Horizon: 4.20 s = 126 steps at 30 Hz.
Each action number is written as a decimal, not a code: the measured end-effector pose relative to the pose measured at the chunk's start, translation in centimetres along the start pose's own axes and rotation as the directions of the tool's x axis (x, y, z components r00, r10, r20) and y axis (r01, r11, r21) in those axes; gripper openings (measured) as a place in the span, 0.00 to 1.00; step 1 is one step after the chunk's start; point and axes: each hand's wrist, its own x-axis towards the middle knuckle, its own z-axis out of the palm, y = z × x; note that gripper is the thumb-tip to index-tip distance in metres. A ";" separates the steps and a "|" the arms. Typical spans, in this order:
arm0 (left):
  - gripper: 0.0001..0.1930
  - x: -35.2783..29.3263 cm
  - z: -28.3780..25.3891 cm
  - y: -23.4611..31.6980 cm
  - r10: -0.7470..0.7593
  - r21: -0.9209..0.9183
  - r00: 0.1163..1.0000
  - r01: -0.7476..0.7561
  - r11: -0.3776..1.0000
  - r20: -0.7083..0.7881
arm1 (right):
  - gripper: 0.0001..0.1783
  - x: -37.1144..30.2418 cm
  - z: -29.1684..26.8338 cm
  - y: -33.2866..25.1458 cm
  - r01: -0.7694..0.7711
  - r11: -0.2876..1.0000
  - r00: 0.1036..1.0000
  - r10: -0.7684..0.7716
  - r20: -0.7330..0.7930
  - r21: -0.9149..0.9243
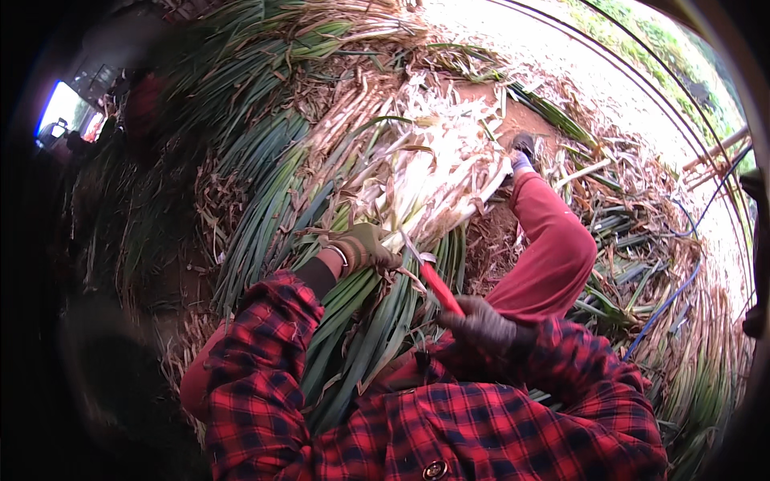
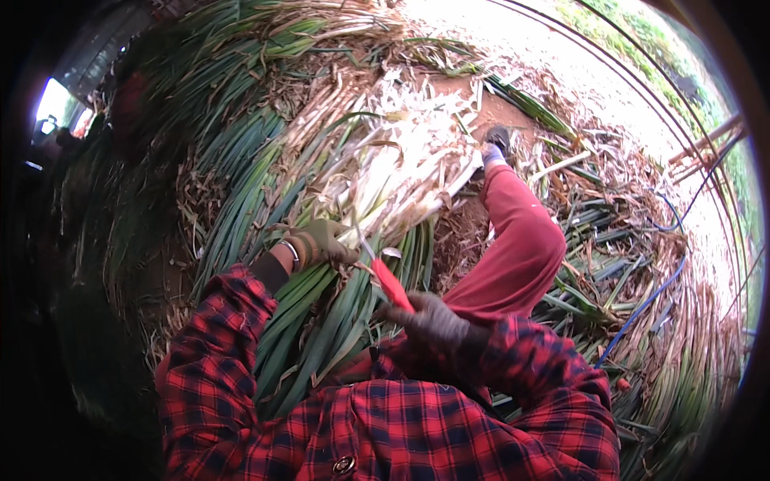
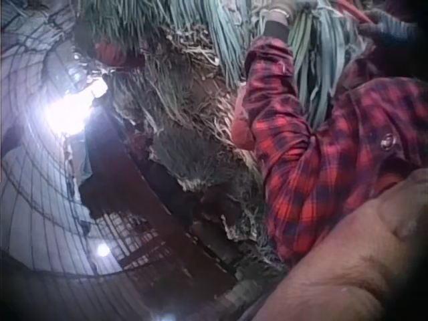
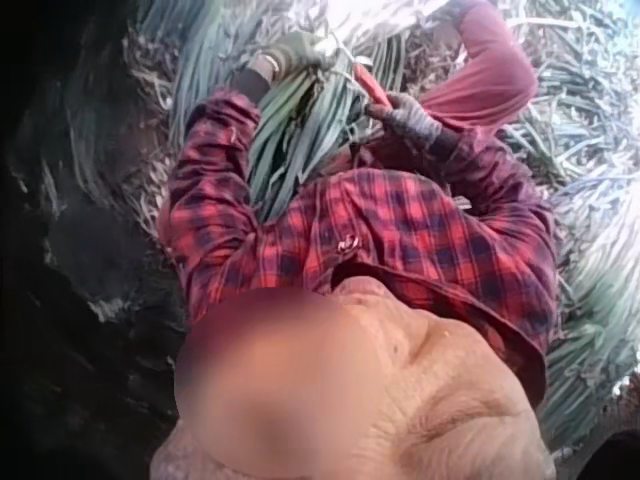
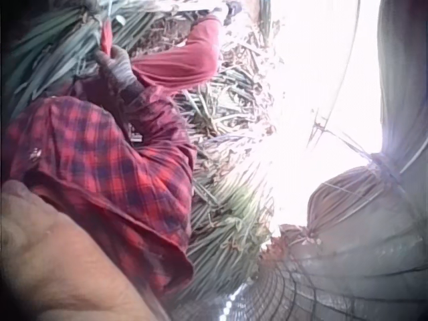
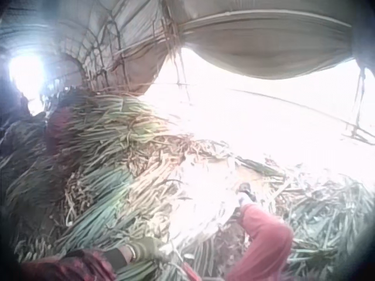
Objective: The person uses red-handled pruning shears to cut long green plant leaves from a large pile. They repeatedly grasp bundles of leaves with one hand and snip them near the base with the shears, then drop the trimmed pieces onto the pile. The work continues throughout the clip with consistent cutting and handling of the foliage.
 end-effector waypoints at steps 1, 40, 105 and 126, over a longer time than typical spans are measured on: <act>0.44 -1.1 -0.4 1.2 0.027 -0.082 0.999 -0.025 0.996 0.020 | 0.17 0.8 -0.9 -1.4 -0.132 0.987 0.991 0.133 0.004 0.090; 0.28 -0.8 0.8 0.1 -0.066 -0.503 0.998 0.065 0.862 0.015 | 0.21 20.4 -16.2 -0.7 -0.140 0.961 0.793 0.254 -0.554 0.240; 0.57 21.9 -11.0 -27.3 -0.521 0.021 0.840 0.530 0.848 -0.148 | 0.30 14.4 -4.1 -6.2 -0.207 0.959 0.978 0.207 0.019 0.196; 0.30 -3.5 -17.8 -3.9 -0.034 -0.183 0.935 -0.033 0.983 -0.354 | 0.16 11.3 -5.7 -4.5 -0.028 0.981 0.997 0.042 -0.070 0.190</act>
